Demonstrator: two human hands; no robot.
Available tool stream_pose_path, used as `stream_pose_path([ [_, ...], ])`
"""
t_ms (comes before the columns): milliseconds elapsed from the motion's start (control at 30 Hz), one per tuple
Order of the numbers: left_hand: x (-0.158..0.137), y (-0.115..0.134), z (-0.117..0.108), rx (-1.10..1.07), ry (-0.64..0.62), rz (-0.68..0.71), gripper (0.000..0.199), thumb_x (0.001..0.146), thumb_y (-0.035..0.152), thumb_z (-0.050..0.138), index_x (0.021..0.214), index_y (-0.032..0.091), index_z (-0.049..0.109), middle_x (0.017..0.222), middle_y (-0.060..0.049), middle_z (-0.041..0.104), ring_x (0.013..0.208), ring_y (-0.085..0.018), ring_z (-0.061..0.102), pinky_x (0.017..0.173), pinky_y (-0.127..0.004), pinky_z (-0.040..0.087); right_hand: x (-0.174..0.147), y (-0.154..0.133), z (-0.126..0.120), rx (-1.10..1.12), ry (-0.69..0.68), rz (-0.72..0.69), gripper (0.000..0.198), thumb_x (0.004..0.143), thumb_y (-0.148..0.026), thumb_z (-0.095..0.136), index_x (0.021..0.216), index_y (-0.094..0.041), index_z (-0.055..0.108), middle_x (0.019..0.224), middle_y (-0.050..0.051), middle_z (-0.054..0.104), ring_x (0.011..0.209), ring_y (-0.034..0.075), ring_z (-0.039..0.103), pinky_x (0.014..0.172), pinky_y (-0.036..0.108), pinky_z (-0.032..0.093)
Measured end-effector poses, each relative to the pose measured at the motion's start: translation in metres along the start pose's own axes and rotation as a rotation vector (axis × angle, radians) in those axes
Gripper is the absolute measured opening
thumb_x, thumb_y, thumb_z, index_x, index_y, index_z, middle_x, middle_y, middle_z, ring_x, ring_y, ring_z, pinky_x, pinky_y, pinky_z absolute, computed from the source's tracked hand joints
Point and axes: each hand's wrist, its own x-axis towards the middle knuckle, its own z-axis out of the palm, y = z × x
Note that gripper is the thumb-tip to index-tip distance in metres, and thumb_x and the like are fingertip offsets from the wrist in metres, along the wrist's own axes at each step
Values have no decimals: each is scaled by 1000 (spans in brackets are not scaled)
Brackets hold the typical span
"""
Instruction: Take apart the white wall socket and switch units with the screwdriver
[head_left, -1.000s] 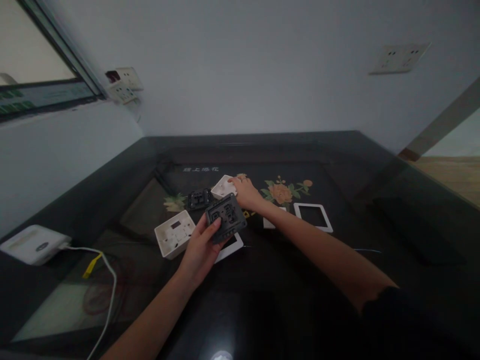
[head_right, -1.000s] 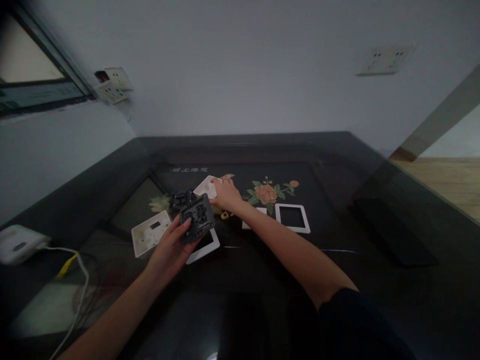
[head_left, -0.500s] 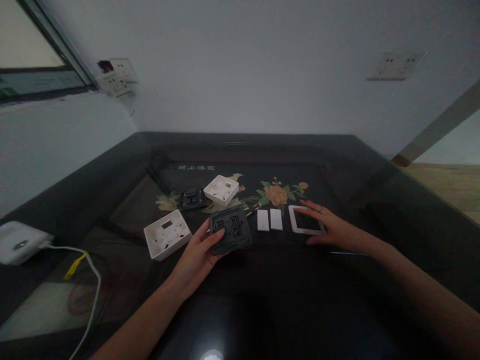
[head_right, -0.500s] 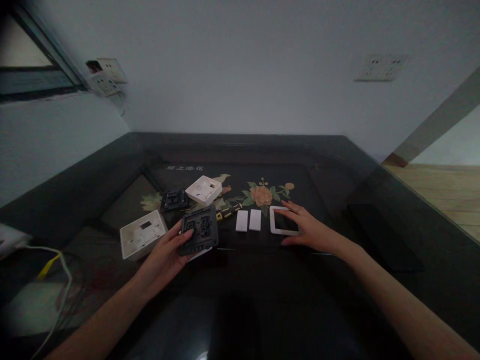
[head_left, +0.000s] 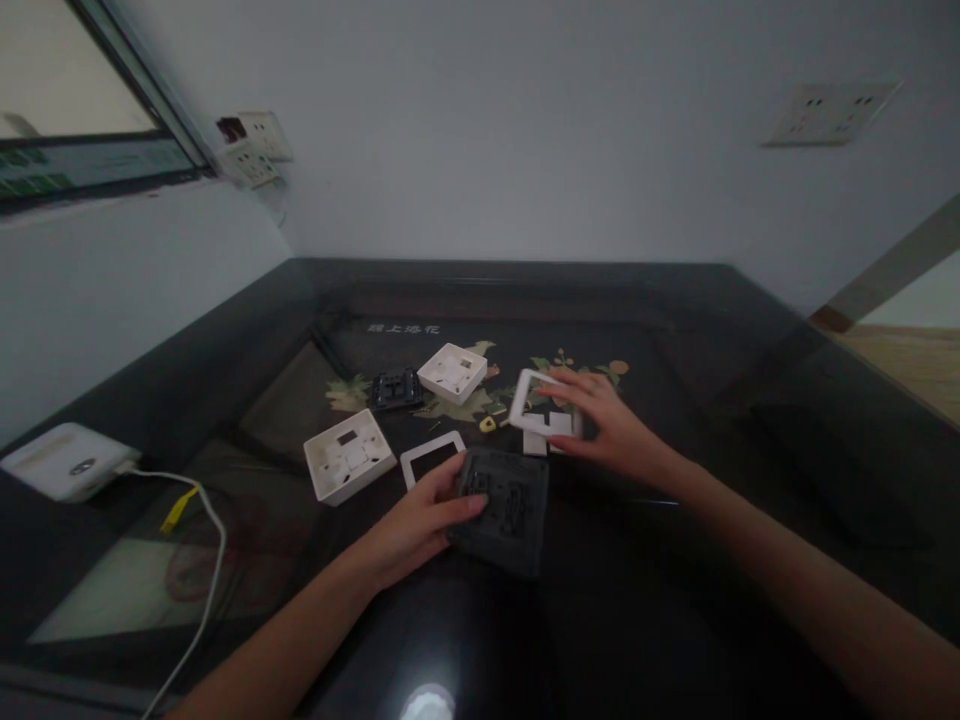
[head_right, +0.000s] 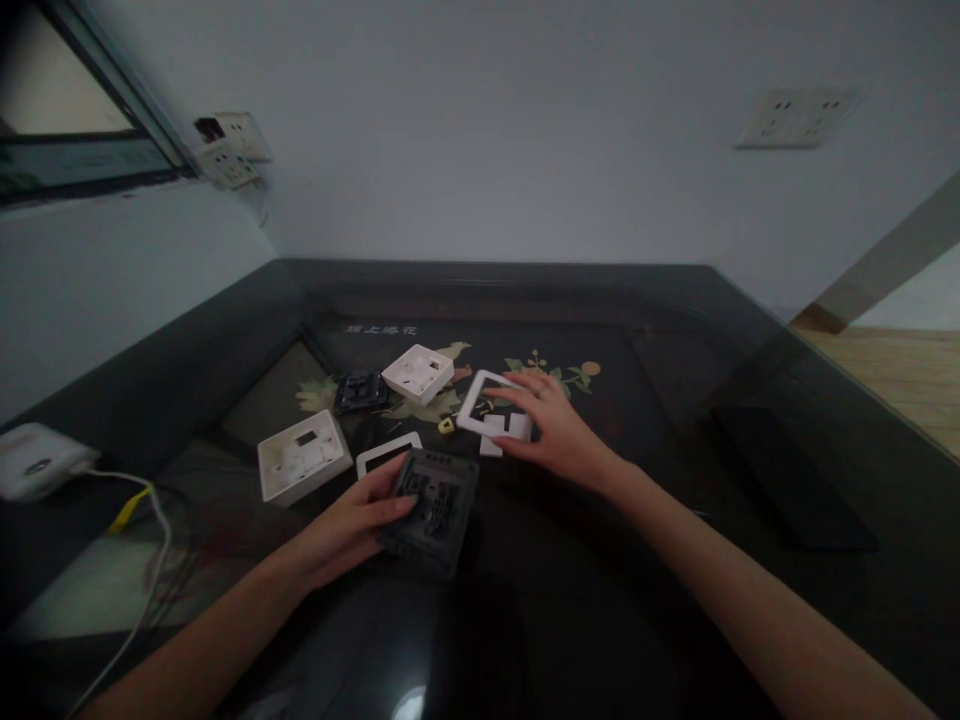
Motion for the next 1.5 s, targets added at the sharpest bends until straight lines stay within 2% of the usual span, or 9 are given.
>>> stream_pose_path([
  [100, -3, -2, 0, 39, -150, -46, 49, 69, 25, 85, 114, 17, 64, 108, -8, 72, 92, -19, 70, 80, -25, 52, 42, -33, 33, 5, -89, -127, 53, 84, -40, 68, 132, -22, 56, 141, 14, 51, 130, 30, 43, 107, 50, 39],
  [267, -5, -1, -1, 79, -180, -10, 46, 69, 27, 85, 110, 17, 67, 108, -8, 72, 101, -22, 68, 86, -27, 49, 73, -65, 87, -49, -168, -199, 42, 92, -32, 58, 133, -22, 57, 137, 14, 57, 123, 30, 51, 101, 48, 44],
  [500, -5, 6, -6, 74, -143, 19, 44, 71, 27, 84, 111, 18, 67, 106, -7, 73, 100, -21, 68, 87, -27, 49, 76, -66, 112, -68, -151, -178, 36, 95, -25, 52, 131, -23, 58, 134, 12, 59, 124, 28, 52, 102, 49, 45],
  [667, -3, 5, -8, 39, -106, 16, 44, 74, 24, 82, 114, 20, 65, 110, -7, 72, 100, -20, 68, 84, -25, 50, 52, -45, 85, 4, -63, -131, 38, 93, -27, 56, 130, -22, 57, 135, 11, 58, 127, 25, 49, 105, 44, 44],
  [833, 0, -2, -4, -3, -52, 6, 48, 75, 20, 80, 119, 21, 61, 115, -8, 70, 102, -21, 68, 82, -26, 51, -1, 3, 46, 48, 33, 72, 46, 88, -27, 61, 133, -21, 54, 131, 15, 59, 122, 29, 55, 101, 54, 46],
  [1000, 4, -9, 7, 36, 48, 38, 64, 63, 13, 86, 121, 20, 58, 113, -9, 70, 108, -24, 66, 91, -30, 49, -34, 26, 44, 105, 39, 172, 46, 82, -23, 68, 126, -24, 61, 136, 13, 57, 127, 29, 53, 104, 55, 45],
  [1233, 17, -18, 26, 196, 66, 103, 70, 61, 10, 84, 122, 23, 53, 125, -7, 65, 119, -26, 59, 105, -40, 41, -41, -8, 9, 192, 163, 257, 38, 86, -27, 64, 124, -23, 61, 131, 12, 60, 122, 27, 57, 104, 54, 45],
  [1333, 24, -24, 31, 296, 48, 139, 65, 64, 13, 82, 121, 22, 53, 126, -8, 64, 121, -27, 58, 106, -43, 40, -53, -38, -9, 413, 303, 275, 40, 89, -29, 63, 128, -28, 56, 133, 9, 58, 126, 24, 55, 101, 48, 50],
  [1500, 21, -33, 31, 300, 50, 93, 66, 68, 20, 82, 126, 23, 50, 119, -7, 67, 115, -29, 61, 101, -41, 44, -69, -69, -6, 368, 171, 147, 52, 87, -28, 66, 137, -29, 49, 142, 10, 53, 129, 23, 53, 104, 45, 48],
])
